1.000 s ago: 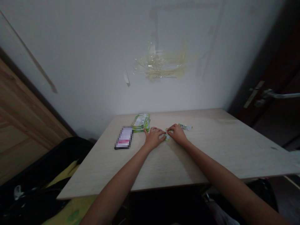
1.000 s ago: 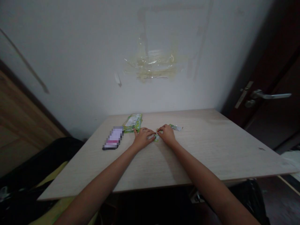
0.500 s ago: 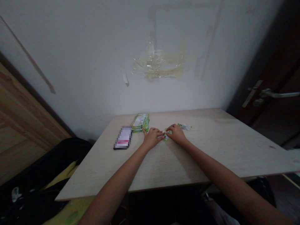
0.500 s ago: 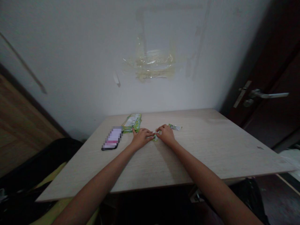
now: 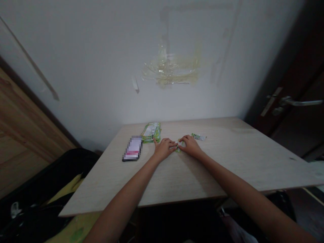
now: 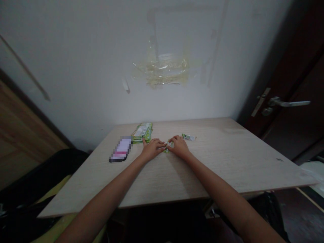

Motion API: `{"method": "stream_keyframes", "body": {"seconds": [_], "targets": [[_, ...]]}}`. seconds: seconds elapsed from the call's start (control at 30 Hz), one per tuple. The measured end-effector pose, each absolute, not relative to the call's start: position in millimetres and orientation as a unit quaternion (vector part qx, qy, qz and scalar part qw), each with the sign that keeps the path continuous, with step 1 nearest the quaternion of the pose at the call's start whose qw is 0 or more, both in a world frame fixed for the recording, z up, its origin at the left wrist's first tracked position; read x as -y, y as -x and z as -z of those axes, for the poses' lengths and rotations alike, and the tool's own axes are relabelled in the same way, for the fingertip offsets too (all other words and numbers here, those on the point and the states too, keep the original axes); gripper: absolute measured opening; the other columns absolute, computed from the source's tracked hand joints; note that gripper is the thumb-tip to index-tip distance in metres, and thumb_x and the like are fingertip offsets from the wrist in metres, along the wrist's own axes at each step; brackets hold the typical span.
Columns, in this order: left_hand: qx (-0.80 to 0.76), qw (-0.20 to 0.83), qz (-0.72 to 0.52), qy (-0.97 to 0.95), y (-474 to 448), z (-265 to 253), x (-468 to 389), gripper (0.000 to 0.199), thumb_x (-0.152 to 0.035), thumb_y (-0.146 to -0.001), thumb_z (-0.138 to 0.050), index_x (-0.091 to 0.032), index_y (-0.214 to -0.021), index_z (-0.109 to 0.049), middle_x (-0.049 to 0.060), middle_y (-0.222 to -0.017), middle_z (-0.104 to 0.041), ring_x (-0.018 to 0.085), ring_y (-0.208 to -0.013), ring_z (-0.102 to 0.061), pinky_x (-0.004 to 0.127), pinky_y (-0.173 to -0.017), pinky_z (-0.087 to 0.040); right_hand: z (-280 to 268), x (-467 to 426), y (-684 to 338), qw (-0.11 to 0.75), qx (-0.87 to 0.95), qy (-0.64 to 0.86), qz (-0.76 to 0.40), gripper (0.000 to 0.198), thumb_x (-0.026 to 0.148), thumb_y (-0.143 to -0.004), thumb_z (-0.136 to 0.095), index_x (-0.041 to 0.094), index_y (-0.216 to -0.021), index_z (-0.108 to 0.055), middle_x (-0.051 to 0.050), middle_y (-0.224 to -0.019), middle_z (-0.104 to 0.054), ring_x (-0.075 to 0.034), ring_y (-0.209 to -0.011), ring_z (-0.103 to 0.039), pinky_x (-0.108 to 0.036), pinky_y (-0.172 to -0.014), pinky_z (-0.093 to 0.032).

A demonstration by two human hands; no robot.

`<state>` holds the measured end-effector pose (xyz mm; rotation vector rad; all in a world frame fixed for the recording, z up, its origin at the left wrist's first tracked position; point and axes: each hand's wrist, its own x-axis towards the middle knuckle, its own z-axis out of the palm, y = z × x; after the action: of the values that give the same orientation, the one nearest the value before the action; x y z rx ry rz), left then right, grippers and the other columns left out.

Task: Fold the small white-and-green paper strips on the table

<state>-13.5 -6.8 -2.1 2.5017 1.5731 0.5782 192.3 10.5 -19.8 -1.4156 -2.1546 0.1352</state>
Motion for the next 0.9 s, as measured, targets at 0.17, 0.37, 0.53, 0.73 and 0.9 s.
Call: {"method": "stream_keyframes", "body": {"seconds": [0.17, 0.37, 0.53, 0.73, 0.9], "targets": [[-0.533, 0.066, -0.18, -0.824, 14, 1, 8, 0.028, -0.047, -0.091, -0.06, -0.041, -0.117, -0.07, 0.002, -0.125, -0.067, 0.027, -0.127, -0.049, 0.069, -0.114, 0.008, 22, -8, -193, 0.278, 0.815, 0.507, -0.036, 0.038, 0.039, -0.083, -0.068, 0.016, -0.114, -0.067, -0.013, -0.116, -0.062, -0.023, -0.116, -0.053, -0.036, -0.104, -0.039], [-0.533, 0.074, -0.173, -0.825, 14, 0, 8, 0.027, -0.048, -0.091, -0.059, -0.044, -0.116, -0.07, 0.0, -0.125, -0.067, 0.027, -0.126, -0.05, 0.07, -0.114, 0.005, 23, -4, -191, 0.28, 0.814, 0.509, -0.029, 0.045, 0.044, -0.081, -0.07, 0.016, -0.116, -0.066, -0.013, -0.118, -0.062, -0.025, -0.116, -0.053, -0.037, -0.104, -0.04], [-0.527, 0.085, -0.172, -0.828, 17, 0, 5, 0.027, -0.047, -0.092, -0.059, -0.045, -0.116, -0.07, 0.0, -0.127, -0.067, 0.027, -0.128, -0.049, 0.07, -0.114, 0.004, 21, -1, -191, 0.276, 0.815, 0.508, -0.035, 0.047, 0.043, -0.08, -0.07, 0.016, -0.118, -0.065, -0.014, -0.121, -0.061, -0.025, -0.119, -0.052, -0.038, -0.105, -0.039], [-0.514, 0.094, -0.193, -0.83, 18, 2, 4, 0.027, -0.048, -0.091, -0.06, -0.043, -0.115, -0.071, -0.001, -0.123, -0.068, 0.027, -0.127, -0.05, 0.072, -0.112, 0.01, 19, 2, -191, 0.268, 0.819, 0.505, -0.04, 0.052, 0.045, -0.078, -0.071, 0.014, -0.119, -0.064, -0.015, -0.123, -0.06, -0.026, -0.119, -0.052, -0.038, -0.106, -0.038], [-0.513, 0.087, -0.2, -0.83, 18, 5, 3, 0.027, -0.047, -0.091, -0.06, -0.041, -0.115, -0.071, 0.001, -0.122, -0.069, 0.026, -0.127, -0.052, 0.068, -0.115, 0.006, 19, 4, -191, 0.267, 0.82, 0.504, -0.044, 0.056, 0.047, -0.076, -0.073, 0.016, -0.121, -0.063, -0.015, -0.125, -0.059, -0.026, -0.119, -0.052, -0.038, -0.106, -0.038]]}}
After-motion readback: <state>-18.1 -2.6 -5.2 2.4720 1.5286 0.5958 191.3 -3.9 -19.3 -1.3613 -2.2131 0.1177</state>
